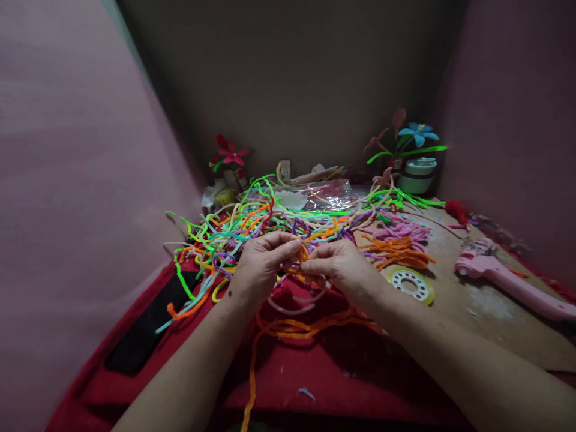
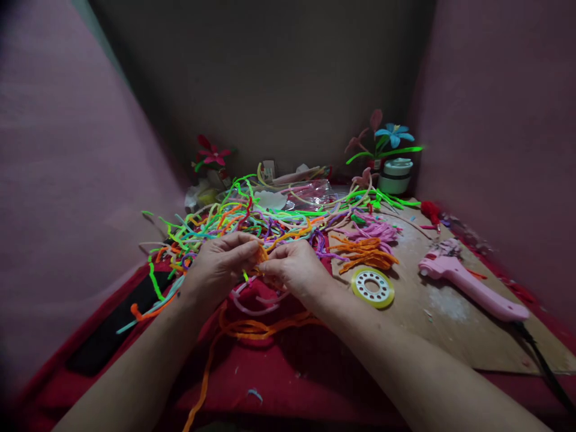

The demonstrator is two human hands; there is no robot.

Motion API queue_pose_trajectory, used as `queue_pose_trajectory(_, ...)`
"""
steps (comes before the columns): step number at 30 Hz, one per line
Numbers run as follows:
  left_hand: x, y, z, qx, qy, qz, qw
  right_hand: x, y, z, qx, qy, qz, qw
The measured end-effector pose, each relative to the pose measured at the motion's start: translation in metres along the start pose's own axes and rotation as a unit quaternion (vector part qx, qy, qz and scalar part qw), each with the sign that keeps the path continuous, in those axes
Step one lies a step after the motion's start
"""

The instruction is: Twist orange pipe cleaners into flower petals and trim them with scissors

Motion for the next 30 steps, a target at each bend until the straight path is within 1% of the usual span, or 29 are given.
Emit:
queue_pose_trajectory(3, 0.004, 0.002, 0.007, -0.021, -0.049, 0.034, 0.998, 0.0, 0.0, 0.002, -0.003, 0.008, -0.004, 1.0)
queue_pose_trajectory(5, 0.001, 0.002, 0.005, -0.006, -0.066, 0.027, 0.997, 0.002, -0.001, 0.002, 0.005, 0.014, 0.004, 1.0)
queue_pose_trajectory(8, -0.005, 0.002, -0.001, 0.027, -0.075, -0.001, 0.997, 0.005, -0.001, 0.0, 0.025, 0.023, 0.017, 0.999)
queue_pose_trajectory(10, -0.005, 0.002, -0.003, 0.028, -0.081, -0.001, 0.996, 0.005, -0.001, 0.001, 0.021, 0.024, 0.016, 0.999)
queue_pose_trajectory(12, -0.005, 0.001, -0.004, 0.025, -0.063, -0.005, 0.998, 0.003, 0.0, 0.002, 0.01, 0.011, 0.013, 1.0)
queue_pose_trajectory(16, -0.009, -0.003, -0.011, 0.04, 0.0, -0.061, 0.997, 0.004, -0.001, -0.002, 0.023, 0.006, 0.013, 1.0)
queue_pose_trajectory(19, -0.01, -0.004, -0.014, 0.064, -0.004, -0.093, 0.994, 0.005, -0.001, -0.003, 0.024, 0.005, 0.011, 1.0)
queue_pose_trajectory(22, -0.012, -0.001, -0.014, 0.088, -0.016, -0.107, 0.99, 0.006, -0.001, -0.002, 0.026, 0.003, 0.012, 1.0)
queue_pose_trajectory(25, -0.012, 0.002, -0.01, 0.09, -0.041, -0.082, 0.992, 0.007, -0.001, 0.001, 0.023, 0.023, 0.014, 0.999)
queue_pose_trajectory(30, -0.009, 0.002, -0.005, 0.053, -0.067, -0.02, 0.996, 0.007, -0.002, 0.004, 0.016, 0.034, 0.014, 0.999)
Point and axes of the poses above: each hand's wrist, its own y-axis away from the middle knuckle, its own x-axis out of the back of the hand, z = x × y, the point moved 10 cm from there along -y, towards the middle knuckle, and after that the axes turned 15 degrees about x, right-handed, at the moved point
